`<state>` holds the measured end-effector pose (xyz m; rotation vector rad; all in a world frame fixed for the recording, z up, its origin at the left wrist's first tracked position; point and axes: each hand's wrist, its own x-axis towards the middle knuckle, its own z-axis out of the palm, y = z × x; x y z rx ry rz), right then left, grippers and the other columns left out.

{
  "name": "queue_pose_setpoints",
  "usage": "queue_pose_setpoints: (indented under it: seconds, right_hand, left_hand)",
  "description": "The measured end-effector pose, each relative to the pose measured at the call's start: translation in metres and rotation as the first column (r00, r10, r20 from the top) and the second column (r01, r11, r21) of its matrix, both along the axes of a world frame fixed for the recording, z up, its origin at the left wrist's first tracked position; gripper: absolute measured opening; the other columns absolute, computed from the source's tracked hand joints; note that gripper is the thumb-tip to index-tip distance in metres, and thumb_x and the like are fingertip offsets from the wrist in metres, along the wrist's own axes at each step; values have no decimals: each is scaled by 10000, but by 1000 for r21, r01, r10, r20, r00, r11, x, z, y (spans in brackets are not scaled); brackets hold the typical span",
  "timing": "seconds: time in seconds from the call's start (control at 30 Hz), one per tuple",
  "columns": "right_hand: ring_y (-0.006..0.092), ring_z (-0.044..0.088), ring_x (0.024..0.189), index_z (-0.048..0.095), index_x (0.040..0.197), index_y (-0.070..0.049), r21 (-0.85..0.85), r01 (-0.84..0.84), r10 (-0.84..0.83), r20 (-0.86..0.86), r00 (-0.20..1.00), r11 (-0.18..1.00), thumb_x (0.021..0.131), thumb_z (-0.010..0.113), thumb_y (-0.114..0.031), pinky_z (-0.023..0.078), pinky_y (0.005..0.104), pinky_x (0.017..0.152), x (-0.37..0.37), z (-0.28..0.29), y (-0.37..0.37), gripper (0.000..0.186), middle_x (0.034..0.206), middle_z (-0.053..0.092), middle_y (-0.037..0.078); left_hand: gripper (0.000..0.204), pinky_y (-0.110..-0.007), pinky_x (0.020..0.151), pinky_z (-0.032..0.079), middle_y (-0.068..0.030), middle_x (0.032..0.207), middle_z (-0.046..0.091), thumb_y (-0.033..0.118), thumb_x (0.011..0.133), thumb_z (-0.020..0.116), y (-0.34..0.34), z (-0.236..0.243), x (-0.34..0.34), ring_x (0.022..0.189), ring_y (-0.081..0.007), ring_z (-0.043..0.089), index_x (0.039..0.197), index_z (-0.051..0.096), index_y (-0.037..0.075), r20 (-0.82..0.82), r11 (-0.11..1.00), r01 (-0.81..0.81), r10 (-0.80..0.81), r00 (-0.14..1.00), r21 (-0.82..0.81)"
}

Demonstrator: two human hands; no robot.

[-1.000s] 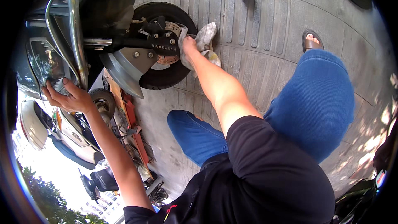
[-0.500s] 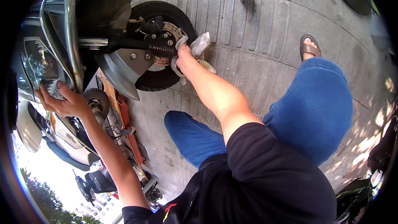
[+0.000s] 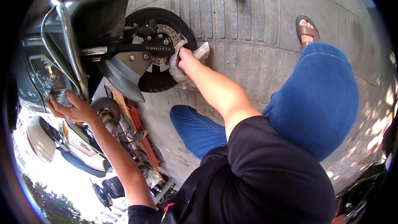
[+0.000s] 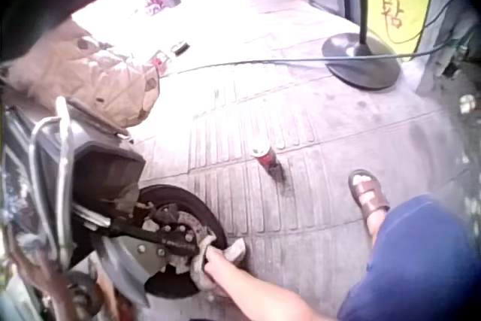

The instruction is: The person sprays a liquid onto a cloth and uses it to wipe the front brake disc and wheel hub of a scooter, then moves to the handlebars to adjust a fabric cover.

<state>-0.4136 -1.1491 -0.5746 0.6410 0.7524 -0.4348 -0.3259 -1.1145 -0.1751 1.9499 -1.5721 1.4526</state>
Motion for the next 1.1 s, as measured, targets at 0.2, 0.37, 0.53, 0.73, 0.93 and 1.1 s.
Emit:
queue_pose_setpoints:
  seconds: [0.2,0.37,0.53,0.73,0.93,1.1]
  right_hand:
    - [266,638,971,616,1154,-42,-318,-65,54,-43,998,946,982,486,-337,524,431,853,8,-8,-18,365,1106,664,135]
    - [256,609,1054,637,1118,-51,-10,204,-204,-101,974,979,982,480,-282,472,417,953,30,13,12,311,1134,661,109]
    - [244,600,1068,619,1152,-52,-4,119,-119,-134,984,993,995,460,-320,470,388,950,29,7,24,349,1180,643,105]
    - [240,594,1077,598,1180,-25,-151,4,-4,0,1000,988,1007,445,-301,472,367,934,3,-1,14,360,1176,639,120]
    - [197,641,872,648,1029,-24,-740,-481,-252,-635,730,470,928,579,-218,492,334,786,-21,-26,-60,229,961,685,144]
    - [186,648,816,639,966,-8,-876,-476,-316,-474,822,77,876,651,-187,504,329,739,-10,-12,-92,202,887,684,110]
  left_hand:
    - [526,-484,936,479,-178,1336,480,455,881,533,0,-1,6,1250,-341,469,1262,567,93,47,1000,25,-24,999,-9]
    - [520,-492,926,486,-172,1329,482,454,882,515,1,0,6,1248,-340,477,1262,567,102,15,1000,6,-6,1000,-4]
    - [519,-474,898,508,-167,1399,430,446,885,508,2,0,2,1256,-347,472,1276,554,107,19,999,-44,43,999,28]
    - [499,-487,960,451,-185,1383,430,410,912,512,1,-3,0,1277,-357,437,1282,540,77,-17,999,17,-17,1000,27]
    - [534,-487,971,429,-173,1362,427,461,924,492,0,-5,4,1278,-327,404,1286,526,69,26,999,20,-21,999,42]
    - [568,-487,936,447,-201,1340,432,503,923,492,2,-7,10,1223,-335,455,1287,522,68,5,999,-20,20,1000,31]
